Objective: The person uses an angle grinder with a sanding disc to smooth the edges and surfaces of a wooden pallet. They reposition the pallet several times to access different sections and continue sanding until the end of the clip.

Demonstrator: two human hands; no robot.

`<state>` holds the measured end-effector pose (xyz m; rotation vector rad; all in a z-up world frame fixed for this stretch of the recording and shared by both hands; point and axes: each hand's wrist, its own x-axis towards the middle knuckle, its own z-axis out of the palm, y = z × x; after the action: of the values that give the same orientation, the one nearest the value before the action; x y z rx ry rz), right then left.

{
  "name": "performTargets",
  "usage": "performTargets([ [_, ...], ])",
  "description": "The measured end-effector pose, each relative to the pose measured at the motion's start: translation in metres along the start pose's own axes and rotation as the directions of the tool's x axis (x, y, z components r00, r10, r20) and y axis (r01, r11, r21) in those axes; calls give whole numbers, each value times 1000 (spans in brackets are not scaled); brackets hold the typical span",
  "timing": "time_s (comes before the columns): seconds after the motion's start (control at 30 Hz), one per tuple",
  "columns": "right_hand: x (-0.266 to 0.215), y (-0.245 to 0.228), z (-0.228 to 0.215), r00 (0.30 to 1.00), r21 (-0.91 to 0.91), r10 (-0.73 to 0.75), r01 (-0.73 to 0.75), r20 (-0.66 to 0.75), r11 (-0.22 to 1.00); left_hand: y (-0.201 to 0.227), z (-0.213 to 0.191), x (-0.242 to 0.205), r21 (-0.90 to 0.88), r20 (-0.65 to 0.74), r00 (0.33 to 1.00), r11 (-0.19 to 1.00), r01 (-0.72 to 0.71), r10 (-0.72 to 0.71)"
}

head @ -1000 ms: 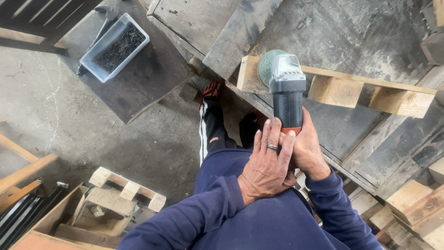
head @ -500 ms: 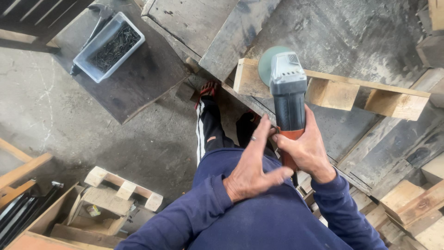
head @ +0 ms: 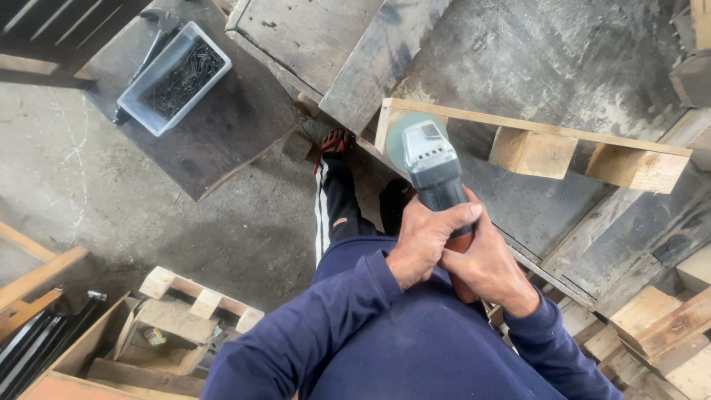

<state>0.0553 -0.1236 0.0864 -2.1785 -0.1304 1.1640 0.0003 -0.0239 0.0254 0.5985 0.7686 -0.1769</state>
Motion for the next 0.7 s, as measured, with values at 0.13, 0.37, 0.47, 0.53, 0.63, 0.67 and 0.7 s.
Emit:
performTargets([
  [0.13, 3, -3, 0, 1000, 30, 1, 0, -27, 1000, 4, 3, 6, 0, 8, 1000, 1000, -14, 14],
  [0.37, 9, -11, -2, 1000, 42, 10, -10, 4, 999, 17, 3, 7, -4, -8, 1000, 1000, -4, 4],
  [0.47, 7, -14, -2, 1000, 48, 20, -21, 7, 999, 21, 6, 4, -8, 3, 1000, 1000, 8, -8],
  [0.53, 10, -15, -2, 1000, 57, 17, -17, 3, 998, 24, 3, 6, -3, 27, 1000, 1000, 5, -5],
  [0.63, 12, -16, -1, 1000, 89, 22, -21, 0, 996, 26, 0, 9, 4, 57, 998, 1000, 8, -9],
  [0.67, 15, -18, -2, 1000, 104, 22, -22, 0, 994, 28, -1, 14, -12, 68, 998, 1000, 13, -12],
  [0.7, 13, -19, -4, 1000, 119, 23, -23, 0, 993, 28, 2, 14, -29, 78, 997, 999, 18, -16],
])
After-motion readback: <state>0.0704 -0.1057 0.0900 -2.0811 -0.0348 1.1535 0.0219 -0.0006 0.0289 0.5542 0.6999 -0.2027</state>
